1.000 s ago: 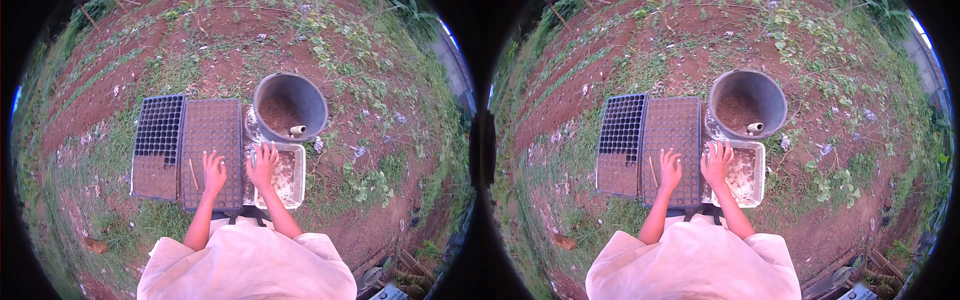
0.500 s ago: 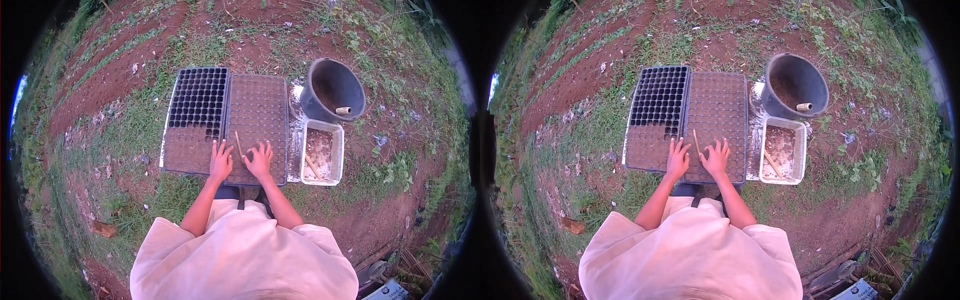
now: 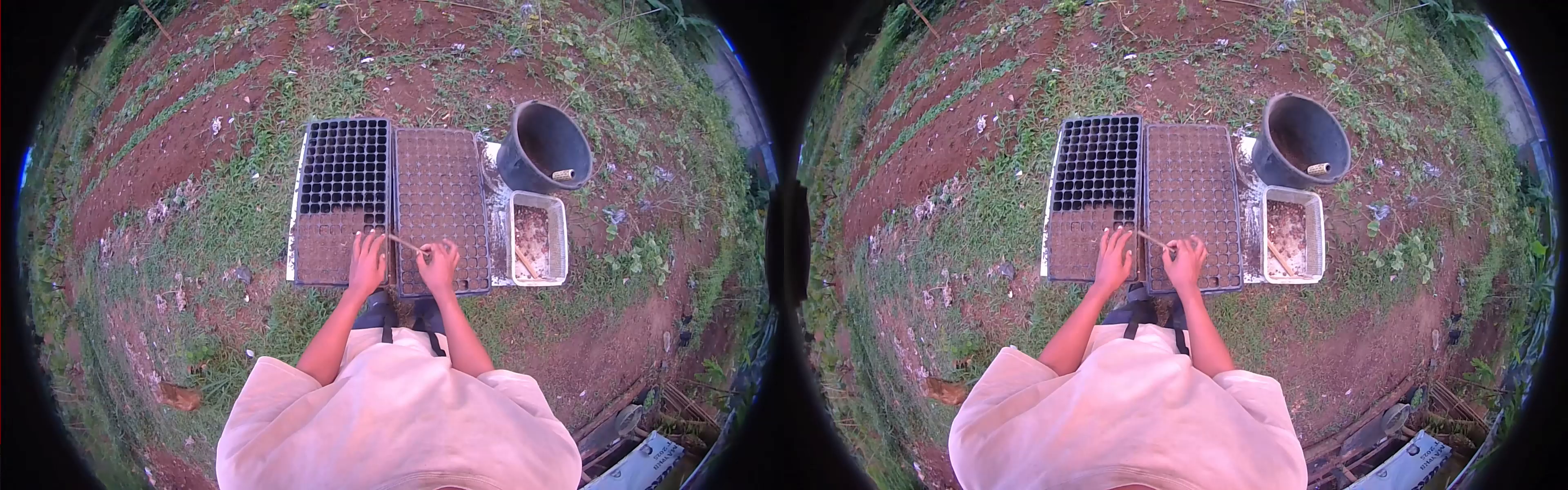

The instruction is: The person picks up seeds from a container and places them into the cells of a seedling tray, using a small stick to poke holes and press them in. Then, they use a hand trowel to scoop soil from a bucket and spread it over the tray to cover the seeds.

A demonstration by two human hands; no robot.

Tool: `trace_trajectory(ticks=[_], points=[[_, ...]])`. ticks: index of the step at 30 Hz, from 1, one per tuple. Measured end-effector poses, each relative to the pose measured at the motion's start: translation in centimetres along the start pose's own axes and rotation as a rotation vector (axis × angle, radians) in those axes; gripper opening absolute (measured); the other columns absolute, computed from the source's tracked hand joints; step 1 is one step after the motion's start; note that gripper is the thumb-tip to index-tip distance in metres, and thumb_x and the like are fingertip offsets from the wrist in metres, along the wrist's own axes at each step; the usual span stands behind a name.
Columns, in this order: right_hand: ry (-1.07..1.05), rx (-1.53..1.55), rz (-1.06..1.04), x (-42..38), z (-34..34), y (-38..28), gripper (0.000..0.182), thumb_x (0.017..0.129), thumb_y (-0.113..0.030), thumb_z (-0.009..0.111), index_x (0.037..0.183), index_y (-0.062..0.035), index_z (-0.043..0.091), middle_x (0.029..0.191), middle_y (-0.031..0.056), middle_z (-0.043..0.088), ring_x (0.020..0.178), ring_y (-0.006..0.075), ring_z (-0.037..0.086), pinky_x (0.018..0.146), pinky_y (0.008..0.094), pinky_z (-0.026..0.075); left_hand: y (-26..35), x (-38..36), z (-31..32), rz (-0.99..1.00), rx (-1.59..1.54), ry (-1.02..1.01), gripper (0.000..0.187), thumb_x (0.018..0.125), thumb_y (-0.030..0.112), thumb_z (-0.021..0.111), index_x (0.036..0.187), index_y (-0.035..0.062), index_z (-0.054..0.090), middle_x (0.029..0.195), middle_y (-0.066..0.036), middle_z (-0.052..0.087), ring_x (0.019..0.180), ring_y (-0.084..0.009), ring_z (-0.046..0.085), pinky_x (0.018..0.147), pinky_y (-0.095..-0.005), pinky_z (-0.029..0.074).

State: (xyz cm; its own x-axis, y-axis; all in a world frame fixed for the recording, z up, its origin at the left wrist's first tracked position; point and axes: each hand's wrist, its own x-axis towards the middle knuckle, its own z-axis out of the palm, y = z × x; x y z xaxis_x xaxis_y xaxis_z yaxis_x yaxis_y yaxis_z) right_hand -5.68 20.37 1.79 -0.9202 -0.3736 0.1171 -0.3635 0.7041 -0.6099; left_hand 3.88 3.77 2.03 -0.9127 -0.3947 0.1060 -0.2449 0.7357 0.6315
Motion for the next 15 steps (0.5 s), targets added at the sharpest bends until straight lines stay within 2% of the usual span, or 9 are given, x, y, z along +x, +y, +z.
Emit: trace_trajectory(ticks=[1, 3, 4, 5, 7, 10, 15], points=[[0.004, -0.006, -0.007, 0.0, -0.4, -0.2, 0.016, 0.076, -0.021, 0.073, 0.088, -0.0113, 0.069, 0.104, 0.0099, 0.064, 0.122, 0.0340, 0.042, 0.103, 0.0481, 0.030, 0.1, 0.1, -0.2, 0.002, -0.006, 0.007, 0.044, 0.087, 0.011, 0.056, 0.130, 0.0124, 0.052, 0.143, -0.017, 0.040, 0.138, -0.0430, 0.024, 0.113, -0.0497, 0.026], [0.007, 0.196, 0.051, -0.1, -1.0, -1.0, 0.014, 0.078, -0.020, 0.072, 0.090, -0.0129, 0.070, 0.093, 0.0042, 0.067, 0.111, 0.0281, 0.050, 0.099, 0.0450, 0.033, -0.1, 0.1, -0.4, -0.010, 0.066, -0.032, 0.047, 0.088, 0.013, 0.059, 0.134, 0.0143, 0.049, 0.142, -0.013, 0.041, 0.136, -0.0423, 0.026, 0.112, -0.0492, 0.029], [0.011, 0.218, 0.082, -0.1, -1.4, -1.3, 0.016, 0.079, -0.022, 0.073, 0.092, -0.0123, 0.072, 0.087, 0.0049, 0.067, 0.106, 0.0247, 0.054, 0.097, 0.0417, 0.037, -0.1, 0.0, -0.2, -0.015, 0.066, -0.028, 0.047, 0.088, 0.013, 0.059, 0.134, 0.0143, 0.049, 0.142, -0.013, 0.041, 0.136, -0.0423, 0.026, 0.112, -0.0492, 0.029], [0.005, 0.220, 0.079, 0.0, -1.9, -1.6, 0.016, 0.079, -0.022, 0.073, 0.092, -0.0123, 0.072, 0.087, 0.0049, 0.067, 0.106, 0.0247, 0.054, 0.097, 0.0417, 0.037, -0.2, 0.0, -0.1, -0.022, 0.108, -0.018, 0.048, 0.087, 0.016, 0.060, 0.134, 0.0151, 0.049, 0.142, -0.012, 0.041, 0.136, -0.0414, 0.027, 0.111, -0.0488, 0.030], [0.004, 0.382, 0.107, 0.7, -2.4, -1.8, 0.014, 0.077, -0.019, 0.075, 0.088, -0.0109, 0.074, 0.084, 0.0068, 0.068, 0.101, 0.0251, 0.057, 0.091, 0.0401, 0.044, -0.2, -0.1, -0.2, -0.034, 0.157, -0.001, 0.048, 0.087, 0.018, 0.062, 0.134, 0.0158, 0.049, 0.142, -0.010, 0.042, 0.136, -0.0404, 0.028, 0.110, -0.0484, 0.032], [-0.010, 0.411, 0.071, 1.4, -2.9, -2.1, 0.014, 0.076, -0.018, 0.076, 0.087, -0.0099, 0.074, 0.080, 0.0075, 0.068, 0.096, 0.0251, 0.059, 0.087, 0.0388, 0.047, 0.0, -0.3, -0.5, -0.075, 0.174, 0.009, 0.047, 0.087, 0.020, 0.063, 0.132, 0.0162, 0.051, 0.141, -0.010, 0.043, 0.136, -0.0385, 0.030, 0.109, -0.0482, 0.033], [-0.103, 0.438, 0.038, 2.2, -3.5, -2.1, 0.016, 0.079, -0.022, 0.075, 0.088, -0.0084, 0.074, 0.088, 0.0075, 0.068, 0.097, 0.0227, 0.059, 0.090, 0.0363, 0.045, 0.8, -0.1, -0.9, -0.173, 0.006, 0.181, 0.040, 0.087, 0.018, 0.065, 0.126, 0.0172, 0.056, 0.135, -0.008, 0.050, 0.132, -0.0366, 0.036, 0.106, -0.0470, 0.036]])
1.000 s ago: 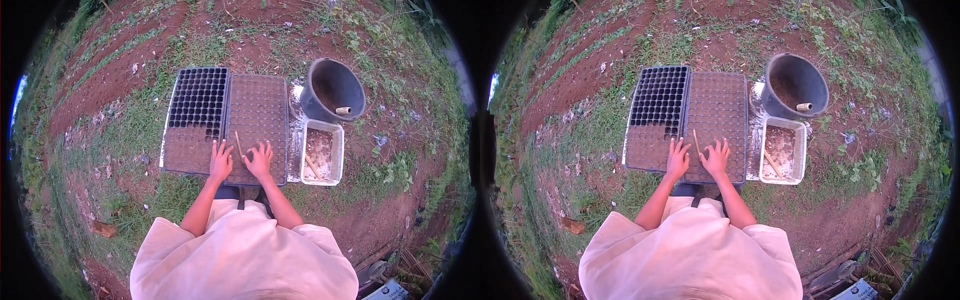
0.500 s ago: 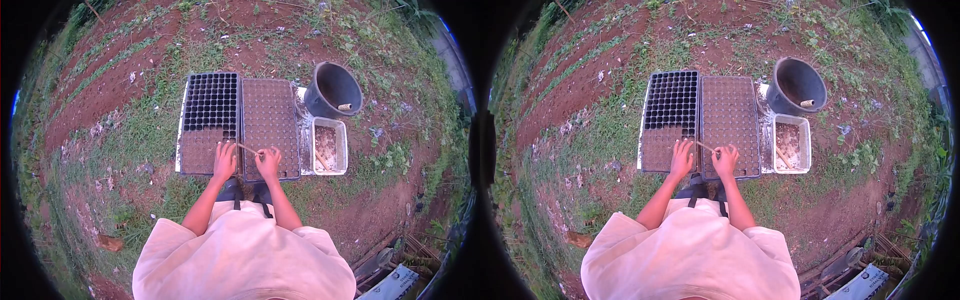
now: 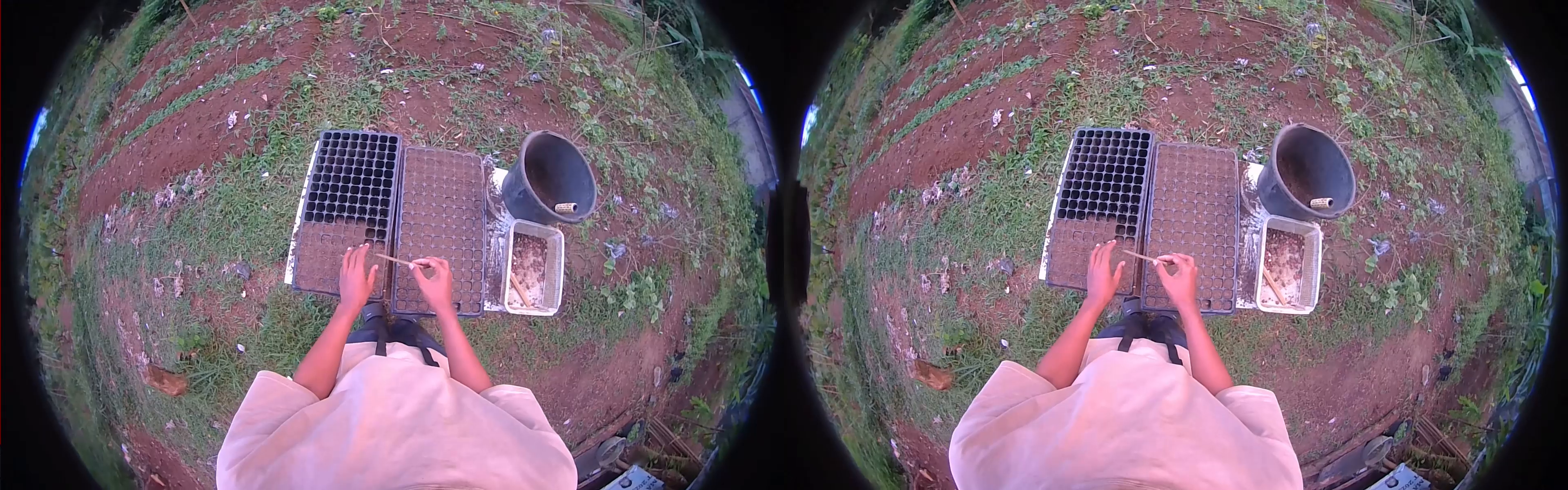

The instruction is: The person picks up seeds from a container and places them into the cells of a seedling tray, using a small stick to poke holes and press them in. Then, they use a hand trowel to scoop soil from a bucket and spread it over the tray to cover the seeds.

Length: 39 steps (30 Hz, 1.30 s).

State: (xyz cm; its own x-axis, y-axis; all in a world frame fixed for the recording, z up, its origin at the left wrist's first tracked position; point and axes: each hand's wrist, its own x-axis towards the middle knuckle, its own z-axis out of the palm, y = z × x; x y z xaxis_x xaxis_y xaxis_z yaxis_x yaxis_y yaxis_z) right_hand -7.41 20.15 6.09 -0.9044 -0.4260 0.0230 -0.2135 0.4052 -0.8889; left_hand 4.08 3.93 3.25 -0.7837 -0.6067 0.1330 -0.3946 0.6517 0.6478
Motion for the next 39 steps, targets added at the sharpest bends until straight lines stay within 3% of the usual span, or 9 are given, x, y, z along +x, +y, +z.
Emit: trace_trajectory(ticks=[6, 11, 18, 26, 32, 34, 36, 38, 39], points=[[-0.072, 0.023, -0.020, -0.2, -0.4, -0.5, 0.015, 0.080, -0.019, 0.075, 0.088, -0.0069, 0.073, 0.085, 0.0070, 0.069, 0.091, 0.0206, 0.060, 0.086, 0.0344, 0.047, -0.3, -1.4, 0.2, 0.065, 0.078, 0.068, 0.022, 0.084, 0.017, 0.068, 0.106, 0.0136, 0.066, 0.128, -0.007, 0.055, 0.128, -0.0355, 0.041, 0.104, -0.0456, 0.038], [-0.081, 0.084, -0.047, 0.1, 0.9, -1.0, 0.012, 0.083, -0.015, 0.072, 0.088, -0.0044, 0.072, 0.083, 0.0058, 0.069, 0.081, 0.0157, 0.064, 0.081, 0.0306, 0.048, -1.3, -2.0, -0.1, 0.072, 0.010, 0.088, 0.017, 0.083, 0.016, 0.069, 0.100, 0.0129, 0.068, 0.125, -0.006, 0.057, 0.126, -0.0342, 0.044, 0.102, -0.0440, 0.040], [-0.117, 0.439, 0.149, 0.2, 4.9, -3.0, 0.013, 0.091, -0.012, 0.066, 0.090, -0.0013, 0.059, 0.084, 0.0062, 0.068, 0.081, 0.0119, 0.066, 0.076, 0.0254, 0.048, -3.7, -0.4, -2.6, 0.115, -0.052, 0.048, 0.012, 0.084, 0.015, 0.068, 0.096, 0.0120, 0.068, 0.121, -0.006, 0.059, 0.124, -0.0344, 0.045, 0.100, -0.0440, 0.041], [-0.055, 0.512, 0.137, 0.6, 10.0, -3.4, 0.011, 0.091, -0.011, 0.064, 0.094, -0.0036, 0.056, 0.083, 0.0047, 0.064, 0.078, 0.0120, 0.065, 0.072, 0.0253, 0.049, -6.7, 2.5, -5.0, 0.192, -0.055, -0.004, 0.011, 0.084, 0.015, 0.068, 0.094, 0.0113, 0.067, 0.119, -0.008, 0.059, 0.122, -0.0348, 0.046, 0.099, -0.0443, 0.042], [-0.041, 0.364, 0.152, 0.2, 11.3, -3.5, 0.016, 0.094, -0.010, 0.057, 0.103, -0.0006, 0.066, 0.095, 0.0063, 0.068, 0.079, 0.0126, 0.066, 0.075, 0.0253, 0.050, -7.7, 4.5, -5.3, 0.278, -0.043, -0.090, 0.011, 0.085, 0.016, 0.067, 0.095, 0.0124, 0.067, 0.117, -0.009, 0.059, 0.122, -0.0348, 0.046, 0.100, -0.0444, 0.042], [-0.130, 0.338, 0.155, -0.1, 11.6, -3.4, 0.021, 0.095, -0.010, 0.055, 0.106, -0.0017, 0.070, 0.101, 0.0069, 0.069, 0.077, 0.0133, 0.067, 0.076, 0.0252, 0.051, -8.1, 5.0, -5.1, 0.306, -0.042, -0.119, 0.011, 0.085, 0.017, 0.067, 0.095, 0.0128, 0.067, 0.118, -0.009, 0.059, 0.123, -0.0348, 0.046, 0.100, -0.0448, 0.042], [-0.108, 0.410, 0.224, -0.6, 12.0, -3.3, 0.020, 0.093, -0.012, 0.058, 0.105, -0.0032, 0.071, 0.102, 0.0076, 0.071, 0.083, 0.0159, 0.067, 0.081, 0.0276, 0.050, -8.5, 5.3, -4.6, 0.305, 0.039, -0.216, 0.018, 0.086, 0.020, 0.065, 0.103, 0.0128, 0.065, 0.125, -0.010, 0.056, 0.128, -0.0359, 0.041, 0.102, -0.0481, 0.039], [0.007, 0.211, 0.127, -1.1, 12.2, -2.9, 0.017, 0.088, -0.015, 0.064, 0.100, -0.0084, 0.074, 0.094, 0.0092, 0.072, 0.094, 0.0201, 0.063, 0.090, 0.0315, 0.046, -8.9, 5.0, -3.7, 0.277, 0.076, -0.252, 0.023, 0.088, 0.021, 0.063, 0.109, 0.0126, 0.063, 0.130, -0.011, 0.052, 0.132, -0.0368, 0.037, 0.105, -0.0497, 0.036], [0.033, 0.141, 0.162, -1.1, 12.3, -2.8, 0.020, 0.089, -0.019, 0.064, 0.102, -0.0071, 0.074, 0.102, 0.0095, 0.071, 0.097, 0.0211, 0.062, 0.092, 0.0330, 0.044, -8.9, 5.0, -3.6, 0.243, 0.120, -0.278, 0.029, 0.089, 0.022, 0.061, 0.116, 0.0123, 0.061, 0.135, -0.013, 0.049, 0.135, -0.0376, 0.033, 0.107, -0.0514, 0.033]])
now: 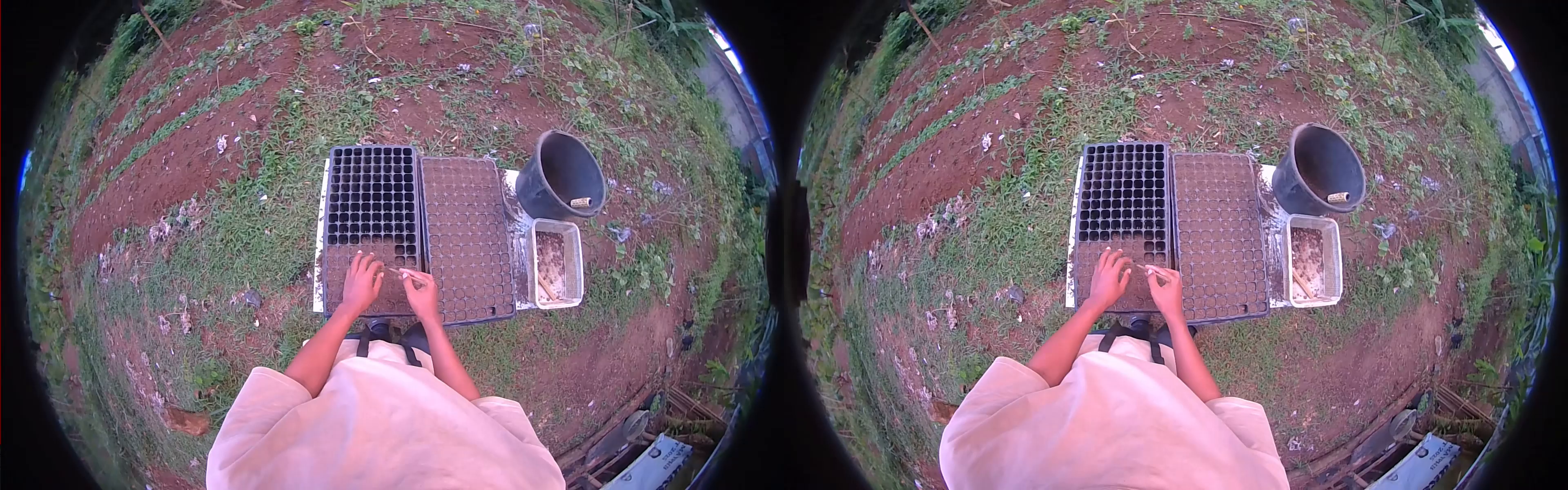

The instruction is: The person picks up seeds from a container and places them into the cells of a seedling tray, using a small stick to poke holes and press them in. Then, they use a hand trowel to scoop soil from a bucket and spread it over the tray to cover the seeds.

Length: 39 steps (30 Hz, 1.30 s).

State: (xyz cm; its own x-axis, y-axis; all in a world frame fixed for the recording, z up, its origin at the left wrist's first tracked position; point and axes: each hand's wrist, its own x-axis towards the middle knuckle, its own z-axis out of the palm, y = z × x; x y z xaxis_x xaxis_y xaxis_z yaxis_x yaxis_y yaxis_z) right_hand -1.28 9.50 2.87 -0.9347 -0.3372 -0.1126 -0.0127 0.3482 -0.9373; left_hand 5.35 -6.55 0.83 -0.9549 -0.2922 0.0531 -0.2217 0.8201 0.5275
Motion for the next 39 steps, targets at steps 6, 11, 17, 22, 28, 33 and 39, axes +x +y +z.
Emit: trace_trajectory(ticks=[6, 11, 17, 22, 28, 33, 39], points=[[0.118, -0.133, -0.065, 0.4, 0.2, 0.6, 0.019, 0.085, -0.019, 0.068, 0.103, -0.0151, 0.074, 0.096, 0.0092, 0.070, 0.098, 0.0252, 0.056, 0.092, 0.0357, 0.045, -0.2, 0.2, -0.1, 0.032, 0.103, -0.171, 0.043, 0.090, 0.020, 0.053, 0.132, 0.0120, 0.051, 0.146, -0.014, 0.038, 0.141, -0.0384, 0.022, 0.114, -0.0511, 0.024], [0.113, -0.203, -0.079, 1.1, 0.3, 0.4, 0.020, 0.084, -0.019, 0.068, 0.103, -0.0152, 0.074, 0.097, 0.0085, 0.070, 0.099, 0.0257, 0.055, 0.092, 0.0356, 0.045, -0.4, 0.0, 0.5, 0.013, 0.130, -0.197, 0.046, 0.090, 0.022, 0.052, 0.135, 0.0110, 0.049, 0.147, -0.014, 0.036, 0.142, -0.0379, 0.019, 0.115, -0.0506, 0.022], [0.079, -0.234, -0.110, 1.4, 0.9, 1.0, 0.021, 0.085, -0.018, 0.067, 0.104, -0.0164, 0.074, 0.097, 0.0082, 0.070, 0.098, 0.0259, 0.055, 0.092, 0.0351, 0.045, -0.4, -0.2, 0.5, -0.027, 0.147, -0.182, 0.050, 0.090, 0.023, 0.052, 0.138, 0.0097, 0.045, 0.150, -0.015, 0.031, 0.142, -0.0395, 0.018, 0.115, -0.0507, 0.021], [0.077, -0.271, -0.107, 1.5, 1.4, 1.2, 0.022, 0.086, -0.019, 0.066, 0.107, -0.0167, 0.073, 0.098, 0.0083, 0.070, 0.096, 0.0262, 0.055, 0.091, 0.0349, 0.045, -0.6, -0.5, 0.3, -0.051, 0.147, -0.205, 0.052, 0.090, 0.024, 0.052, 0.139, 0.0096, 0.044, 0.151, -0.016, 0.028, 0.142, -0.0414, 0.015, 0.115, -0.0521, 0.021], [0.065, -0.276, -0.129, 1.9, 1.7, 1.5, 0.023, 0.086, -0.019, 0.064, 0.107, -0.0188, 0.073, 0.098, 0.0095, 0.070, 0.096, 0.0275, 0.055, 0.091, 0.0359, 0.045, -0.7, -0.2, 0.4, -0.048, 0.167, -0.243, 0.054, 0.090, 0.027, 0.052, 0.141, 0.0111, 0.042, 0.153, -0.018, 0.024, 0.143, -0.0433, 0.012, 0.115, -0.0527, 0.019], [0.047, -0.267, -0.103, 1.6, 1.6, 1.2, 0.023, 0.087, -0.019, 0.065, 0.109, -0.0161, 0.073, 0.101, 0.0090, 0.070, 0.098, 0.0273, 0.053, 0.094, 0.0353, 0.043, -0.7, 0.3, 0.4, -0.060, 0.215, -0.294, 0.056, 0.091, 0.028, 0.051, 0.143, 0.0122, 0.038, 0.154, -0.017, 0.022, 0.143, -0.0428, 0.011, 0.116, -0.0523, 0.018], [0.092, -0.293, -0.165, 1.7, 2.0, 1.2, 0.022, 0.087, -0.019, 0.066, 0.107, -0.0158, 0.073, 0.101, 0.0089, 0.070, 0.095, 0.0273, 0.054, 0.090, 0.0356, 0.045, -0.5, 0.4, 0.2, -0.053, 0.210, -0.321, 0.058, 0.091, 0.028, 0.050, 0.145, 0.0131, 0.035, 0.154, -0.017, 0.021, 0.143, -0.0428, 0.010, 0.116, -0.0523, 0.017]])
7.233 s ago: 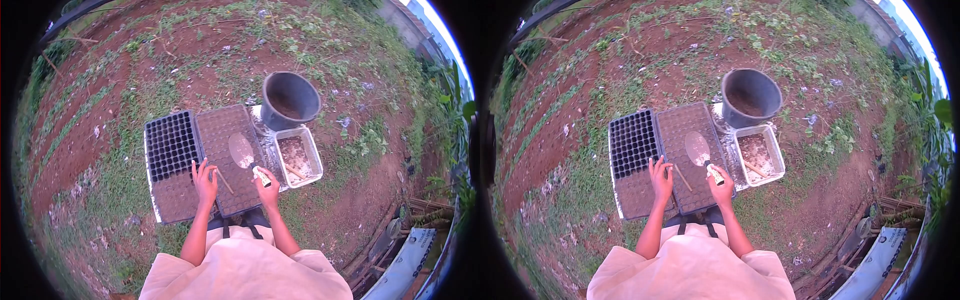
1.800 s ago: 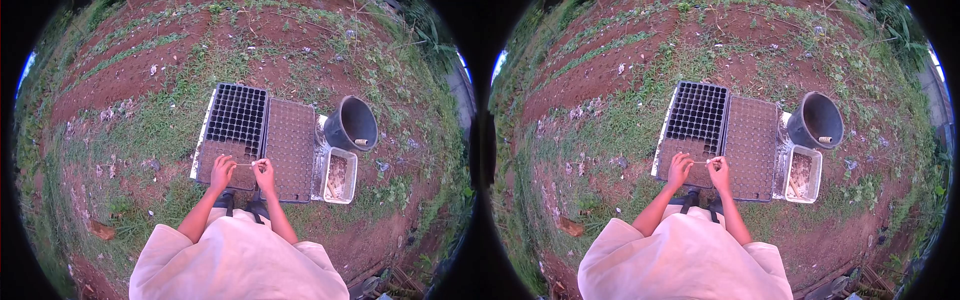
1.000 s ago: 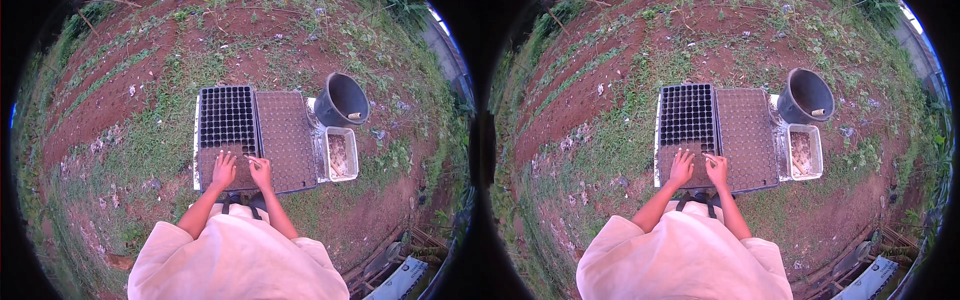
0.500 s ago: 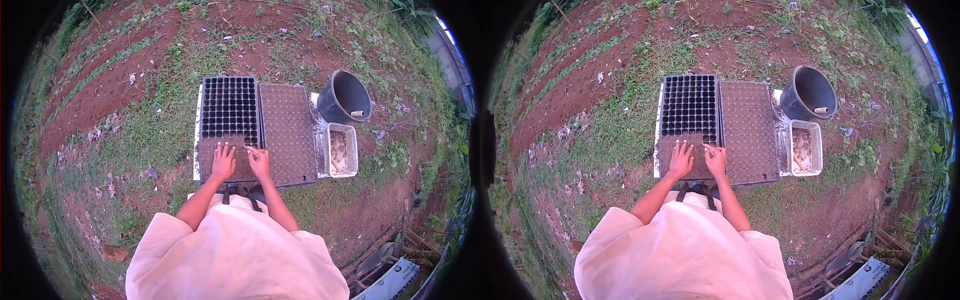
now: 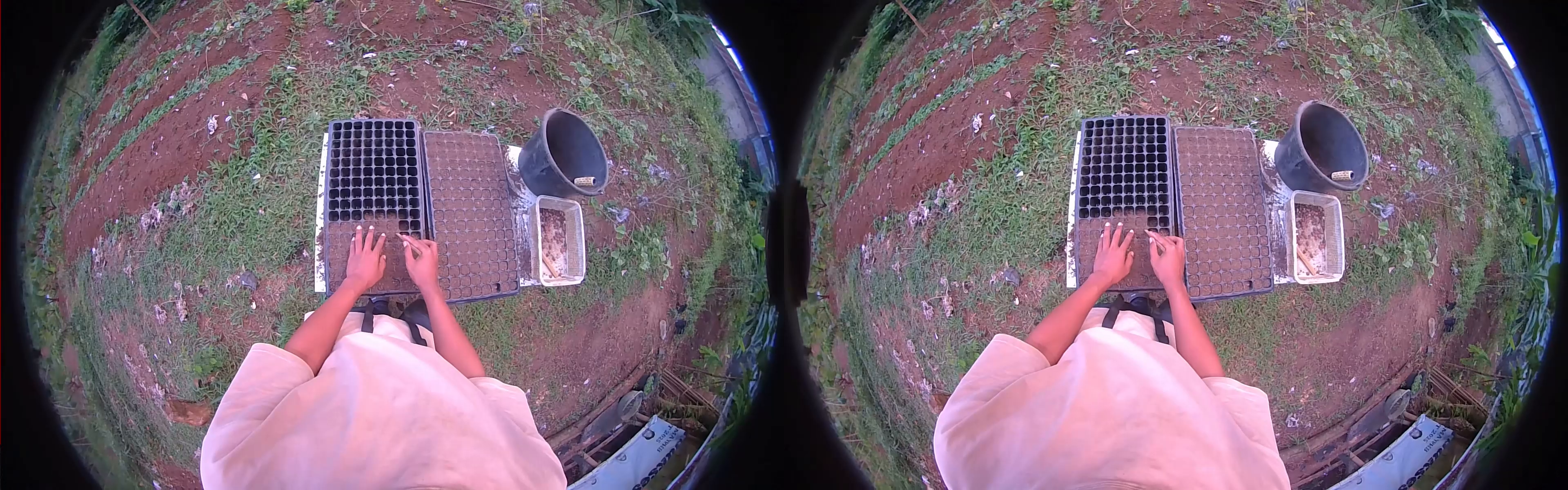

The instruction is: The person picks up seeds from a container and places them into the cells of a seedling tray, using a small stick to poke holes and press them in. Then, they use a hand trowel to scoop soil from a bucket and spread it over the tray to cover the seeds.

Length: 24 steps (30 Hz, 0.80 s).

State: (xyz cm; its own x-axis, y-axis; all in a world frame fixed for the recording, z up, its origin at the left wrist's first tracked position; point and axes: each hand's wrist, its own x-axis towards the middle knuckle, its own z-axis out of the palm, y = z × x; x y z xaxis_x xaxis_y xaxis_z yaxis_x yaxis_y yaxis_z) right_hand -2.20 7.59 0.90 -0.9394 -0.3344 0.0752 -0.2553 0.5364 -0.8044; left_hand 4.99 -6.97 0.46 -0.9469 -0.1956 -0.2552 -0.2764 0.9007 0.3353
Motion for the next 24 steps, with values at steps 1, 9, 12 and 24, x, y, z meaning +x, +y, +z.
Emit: trace_trajectory(ticks=[1, 9, 12, 24], points=[[0.008, -0.022, 0.003, -0.12, 0.08, -0.05, 0.022, 0.087, -0.019, 0.066, 0.107, -0.0156, 0.073, 0.101, 0.0088, 0.070, 0.094, 0.0271, 0.055, 0.089, 0.0356, 0.046, -0.04, 0.03, 0.04, -0.003, 0.000, -0.004, 0.058, 0.091, 0.028, 0.050, 0.145, 0.0131, 0.035, 0.154, -0.017, 0.021, 0.143, -0.0428, 0.010, 0.116, -0.0523, 0.017], [0.019, -0.081, 0.006, -0.20, 0.33, -0.43, 0.021, 0.088, -0.022, 0.065, 0.106, -0.0168, 0.073, 0.099, 0.0079, 0.070, 0.094, 0.0271, 0.056, 0.089, 0.0361, 0.047, -0.43, 0.39, 0.39, 0.015, -0.010, 0.019, 0.060, 0.091, 0.028, 0.051, 0.146, 0.0157, 0.033, 0.155, -0.017, 0.020, 0.144, -0.0427, 0.009, 0.116, -0.0527, 0.016], [0.021, -0.077, -0.004, 0.15, 0.46, -0.32, 0.020, 0.088, -0.023, 0.064, 0.105, -0.0174, 0.074, 0.098, 0.0081, 0.070, 0.094, 0.0276, 0.056, 0.089, 0.0366, 0.046, -0.31, 0.57, -0.05, 0.003, -0.005, -0.013, 0.060, 0.091, 0.028, 0.051, 0.147, 0.0166, 0.033, 0.155, -0.018, 0.019, 0.144, -0.0429, 0.008, 0.116, -0.0530, 0.016], [0.017, -0.141, -0.026, 0.46, 0.21, -0.89, 0.019, 0.086, -0.020, 0.066, 0.102, -0.0164, 0.074, 0.094, 0.0064, 0.071, 0.094, 0.0265, 0.055, 0.089, 0.0364, 0.046, -0.17, 0.77, 0.01, 0.015, 0.027, -0.036, 0.059, 0.091, 0.027, 0.051, 0.147, 0.0211, 0.034, 0.156, -0.017, 0.018, 0.143, -0.0437, 0.008, 0.116, -0.0532, 0.017]])
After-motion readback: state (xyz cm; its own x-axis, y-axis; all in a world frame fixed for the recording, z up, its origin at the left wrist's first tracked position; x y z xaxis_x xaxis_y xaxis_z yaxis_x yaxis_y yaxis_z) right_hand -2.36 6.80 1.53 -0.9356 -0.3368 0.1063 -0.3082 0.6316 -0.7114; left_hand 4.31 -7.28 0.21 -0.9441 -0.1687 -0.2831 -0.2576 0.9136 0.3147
